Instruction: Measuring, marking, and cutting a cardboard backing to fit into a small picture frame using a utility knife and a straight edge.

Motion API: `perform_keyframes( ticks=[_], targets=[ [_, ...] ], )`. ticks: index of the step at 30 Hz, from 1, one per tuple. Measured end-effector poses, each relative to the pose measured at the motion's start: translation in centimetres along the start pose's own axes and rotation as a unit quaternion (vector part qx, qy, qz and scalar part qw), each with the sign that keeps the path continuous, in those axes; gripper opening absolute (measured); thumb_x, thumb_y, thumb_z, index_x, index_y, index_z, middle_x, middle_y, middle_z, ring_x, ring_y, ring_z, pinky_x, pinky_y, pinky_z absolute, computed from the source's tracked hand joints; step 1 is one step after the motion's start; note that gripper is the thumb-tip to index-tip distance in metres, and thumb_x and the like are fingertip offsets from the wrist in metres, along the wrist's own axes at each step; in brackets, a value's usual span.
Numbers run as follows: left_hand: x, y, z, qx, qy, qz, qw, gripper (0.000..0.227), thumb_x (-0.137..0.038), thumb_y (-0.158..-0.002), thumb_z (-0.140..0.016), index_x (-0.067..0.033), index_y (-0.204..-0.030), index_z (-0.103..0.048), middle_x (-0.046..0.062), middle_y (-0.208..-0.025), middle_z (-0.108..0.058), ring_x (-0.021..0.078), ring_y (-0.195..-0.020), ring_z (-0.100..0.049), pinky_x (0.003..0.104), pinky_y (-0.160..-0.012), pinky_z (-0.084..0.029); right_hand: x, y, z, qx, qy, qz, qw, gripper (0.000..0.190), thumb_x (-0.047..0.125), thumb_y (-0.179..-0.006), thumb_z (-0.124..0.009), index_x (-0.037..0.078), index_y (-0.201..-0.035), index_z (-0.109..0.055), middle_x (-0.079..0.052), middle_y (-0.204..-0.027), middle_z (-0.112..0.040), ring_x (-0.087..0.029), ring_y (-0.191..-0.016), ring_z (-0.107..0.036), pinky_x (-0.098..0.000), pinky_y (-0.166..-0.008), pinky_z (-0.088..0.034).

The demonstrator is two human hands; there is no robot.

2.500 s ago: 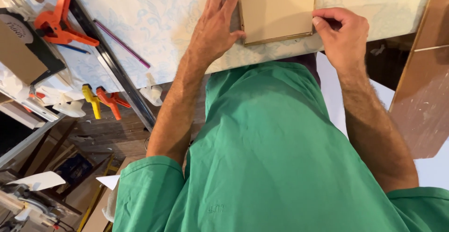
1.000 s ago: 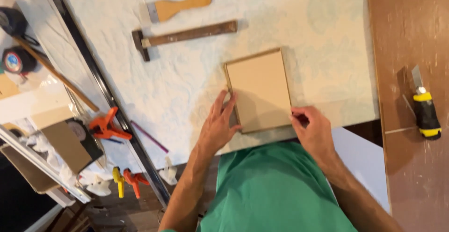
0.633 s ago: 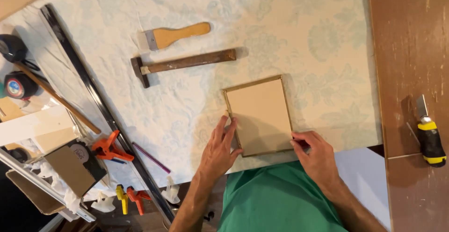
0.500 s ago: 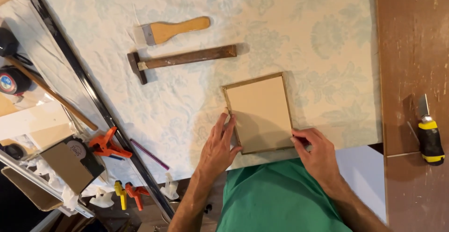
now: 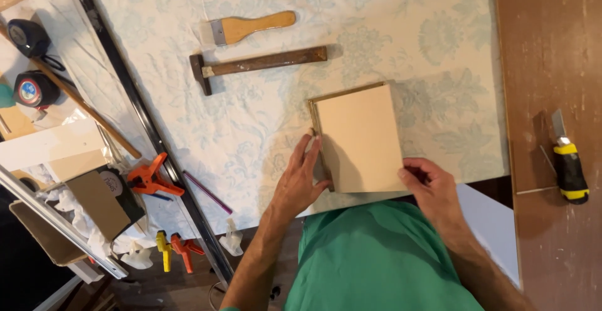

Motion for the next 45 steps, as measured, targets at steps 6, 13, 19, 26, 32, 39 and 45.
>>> perform_keyframes(
  ticks=[6, 13, 19, 26, 32, 39, 45],
  targets=[
    [-1.0, 1.5, 0.6, -0.124, 0.381, 0.052, 0.915, 0.047, -0.024, -0.103, -0.063, -0.0050, -0.146, -0.058, 0.016, -0.117, -0.075, 0.0199, -0.071, -0.073, 0.028, -0.057, -0.060, 3.6, 4.3, 1.8, -0.029, -0.044, 0.051, 0.997, 0.029, 0.021, -0.096, -0.079, 0.005, -0.119, -0.073, -0.010, -0.097, -0.068, -0.013, -0.090, -0.060, -0.0337, -0.084, -0.056],
    [-1.3, 3.0, -0.3, -0.230, 0.402, 0.008, 0.886, 0.015, -0.010, -0.095, -0.077, -0.0035, -0.108, -0.079, 0.011, -0.088, -0.069, 0.0154, -0.055, -0.062, 0.025, -0.046, -0.054, 1.1, 3.9, 1.6, -0.018, 0.011, 0.245, 0.969, 0.012, 0.005, -0.098, -0.077, 0.001, -0.107, -0.071, -0.010, -0.094, -0.067, -0.011, -0.087, -0.063, -0.0334, -0.085, -0.057],
    [-1.3, 5.7, -1.5, -0.201, 0.567, 0.003, 0.799, 0.016, -0.007, -0.095, -0.073, -0.0021, -0.109, -0.079, 0.013, -0.091, -0.077, 0.0116, -0.068, -0.066, 0.026, -0.056, -0.057, 3.6, 4.7, 0.6, -0.129, 0.120, 0.541, 0.822, 0.012, -0.009, -0.099, -0.078, 0.003, -0.096, -0.078, -0.017, -0.113, -0.072, -0.030, -0.092, -0.071, -0.0413, -0.083, -0.061],
    [0.1, 6.5, -4.7, -0.161, 0.609, 0.032, 0.776, 0.019, 0.005, -0.088, -0.077, 0.0057, -0.107, -0.072, 0.020, -0.105, -0.076, 0.0220, -0.072, -0.075, 0.031, -0.054, -0.065, 3.3, 4.4, 1.1, -0.138, 0.057, 0.516, 0.844, 0.015, -0.017, -0.101, -0.074, -0.002, -0.100, -0.070, -0.021, -0.110, -0.062, -0.033, -0.091, -0.070, -0.0418, -0.080, -0.062],
    [-3.2, 6.6, -3.9, -0.165, 0.612, 0.023, 0.773, 0.036, 0.003, -0.088, -0.079, 0.0015, -0.122, -0.064, 0.014, -0.104, -0.075, 0.0201, -0.074, -0.077, 0.028, -0.057, -0.067, 0.5, 4.1, 1.5, -0.002, -0.175, 0.255, 0.951, 0.024, 0.005, -0.106, -0.063, -0.003, -0.129, -0.062, -0.019, -0.099, -0.068, -0.019, -0.088, -0.068, -0.0383, -0.081, -0.062],
    [-5.1, 5.7, -4.6, -0.165, 0.617, 0.036, 0.768, 0.028, -0.003, -0.097, -0.071, 0.0028, -0.124, -0.068, 0.016, -0.103, -0.074, 0.0268, -0.074, -0.078, 0.038, -0.057, -0.069, -0.1, 2.6, 3.1, 0.030, -0.235, 0.174, 0.956, 0.018, 0.009, -0.104, -0.069, -0.003, -0.117, -0.070, -0.016, -0.088, -0.067, -0.022, -0.075, -0.073, -0.0357, -0.067, -0.066],
    [-8.1, 4.5, -4.7, -0.157, 0.608, 0.052, 0.777, 0.027, -0.004, -0.096, -0.071, 0.0038, -0.122, -0.070, 0.019, -0.101, -0.074, 0.0313, -0.070, -0.078, 0.040, -0.054, -0.068, 1.7, 1.7, 6.2, 0.042, -0.205, 0.179, 0.961, 0.016, 0.012, -0.106, -0.070, -0.003, -0.112, -0.070, -0.015, -0.083, -0.064, -0.021, -0.071, -0.068, -0.0335, -0.057, -0.061]
  ],
)
Point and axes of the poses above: each hand's wrist, its own y-axis away from the middle knuckle, its own z-axis out of the back of the hand, x = y × z, the point moved 1 cm from there along -y, towards the middle knuckle
